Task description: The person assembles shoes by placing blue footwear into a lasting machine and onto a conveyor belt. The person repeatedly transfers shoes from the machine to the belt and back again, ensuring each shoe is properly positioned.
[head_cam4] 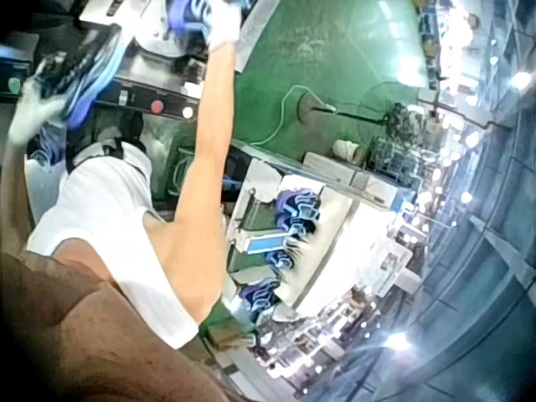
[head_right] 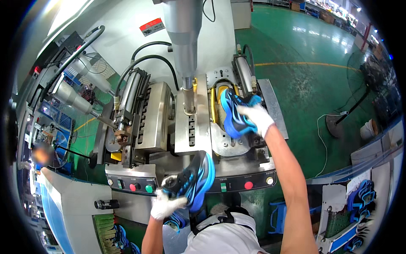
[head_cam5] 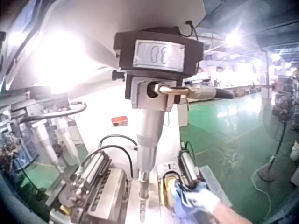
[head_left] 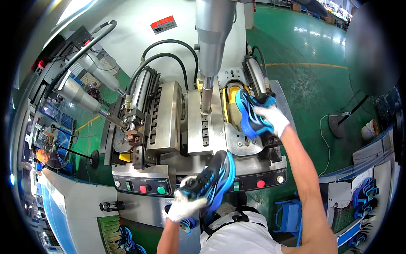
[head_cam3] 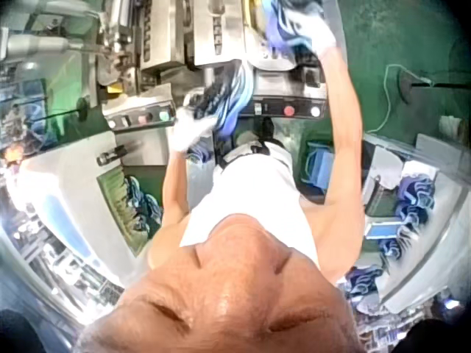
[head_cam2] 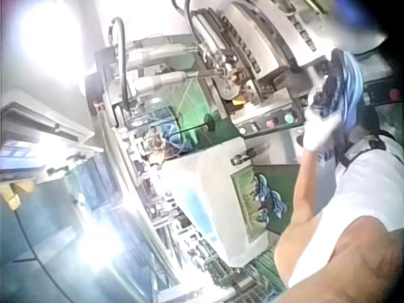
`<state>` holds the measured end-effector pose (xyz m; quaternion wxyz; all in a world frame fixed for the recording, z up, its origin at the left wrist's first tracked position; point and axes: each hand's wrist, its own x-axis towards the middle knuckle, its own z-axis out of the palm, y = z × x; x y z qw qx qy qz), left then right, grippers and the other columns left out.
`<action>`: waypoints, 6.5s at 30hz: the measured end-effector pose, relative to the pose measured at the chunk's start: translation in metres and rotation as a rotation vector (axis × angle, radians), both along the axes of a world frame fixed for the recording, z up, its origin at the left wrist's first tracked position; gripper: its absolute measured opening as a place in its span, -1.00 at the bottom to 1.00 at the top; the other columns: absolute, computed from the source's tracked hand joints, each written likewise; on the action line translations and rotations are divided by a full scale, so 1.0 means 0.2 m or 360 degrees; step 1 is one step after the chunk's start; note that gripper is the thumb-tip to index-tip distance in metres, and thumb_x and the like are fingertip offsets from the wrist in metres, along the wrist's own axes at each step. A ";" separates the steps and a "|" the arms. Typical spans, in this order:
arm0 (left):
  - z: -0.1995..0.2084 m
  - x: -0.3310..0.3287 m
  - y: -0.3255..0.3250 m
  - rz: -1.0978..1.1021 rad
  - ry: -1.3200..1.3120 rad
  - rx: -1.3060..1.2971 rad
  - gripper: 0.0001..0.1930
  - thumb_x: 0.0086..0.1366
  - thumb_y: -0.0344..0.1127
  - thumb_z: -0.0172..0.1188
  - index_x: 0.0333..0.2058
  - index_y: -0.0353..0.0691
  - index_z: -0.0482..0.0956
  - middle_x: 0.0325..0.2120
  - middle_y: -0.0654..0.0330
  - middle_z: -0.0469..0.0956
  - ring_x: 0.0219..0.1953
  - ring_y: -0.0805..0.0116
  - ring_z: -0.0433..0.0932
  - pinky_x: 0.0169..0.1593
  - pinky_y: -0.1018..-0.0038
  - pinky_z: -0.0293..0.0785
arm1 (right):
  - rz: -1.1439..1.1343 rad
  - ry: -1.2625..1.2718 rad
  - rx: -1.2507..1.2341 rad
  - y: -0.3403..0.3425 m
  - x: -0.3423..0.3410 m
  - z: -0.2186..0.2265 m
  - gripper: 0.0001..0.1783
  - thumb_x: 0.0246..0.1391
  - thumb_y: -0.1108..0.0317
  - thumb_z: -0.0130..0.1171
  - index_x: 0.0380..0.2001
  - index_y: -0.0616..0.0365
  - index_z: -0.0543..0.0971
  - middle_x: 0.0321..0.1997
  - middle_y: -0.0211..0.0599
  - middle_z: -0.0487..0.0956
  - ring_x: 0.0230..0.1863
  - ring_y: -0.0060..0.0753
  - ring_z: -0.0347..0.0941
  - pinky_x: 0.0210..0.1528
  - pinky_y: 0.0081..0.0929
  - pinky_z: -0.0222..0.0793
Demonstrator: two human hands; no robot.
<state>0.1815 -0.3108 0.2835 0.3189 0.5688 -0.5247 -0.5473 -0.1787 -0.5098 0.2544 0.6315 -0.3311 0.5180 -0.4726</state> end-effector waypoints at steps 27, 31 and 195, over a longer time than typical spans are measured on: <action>-1.32 0.79 1.10 0.1974 -0.0734 0.1081 -0.12 0.16 -0.04 0.37 0.36 -0.18 0.14 0.13 -0.23 0.51 0.16 -0.16 0.54 0.25 0.09 0.40 | 0.0357 0.2319 -0.0960 -0.82 -0.04 -0.86 -0.35 0.11 -0.13 0.31 0.00 0.24 0.53 -0.04 -0.02 0.64 -0.01 -0.02 0.57 0.10 -0.21 0.40; -1.53 0.83 1.36 0.1792 -0.0746 0.1071 -0.06 0.21 0.09 0.28 0.39 -0.22 0.01 0.12 -0.27 0.51 0.16 -0.24 0.52 0.27 0.08 0.37 | -0.0172 0.1875 -0.1452 0.34 0.86 -0.43 -0.12 0.26 0.02 0.23 0.40 0.39 0.18 0.42 0.19 0.31 0.39 0.06 0.31 0.42 -0.21 0.22; -1.20 0.74 1.70 0.2691 -0.1217 0.0964 -0.32 0.15 -0.20 0.45 0.22 -0.18 0.39 0.06 0.02 0.55 0.10 0.08 0.57 0.18 0.26 0.45 | 0.1268 0.1910 -0.0527 -1.01 3.26 -0.41 -0.51 0.08 0.07 0.26 0.02 0.10 0.65 0.10 -0.13 0.65 0.11 -0.10 0.56 0.13 -0.22 0.47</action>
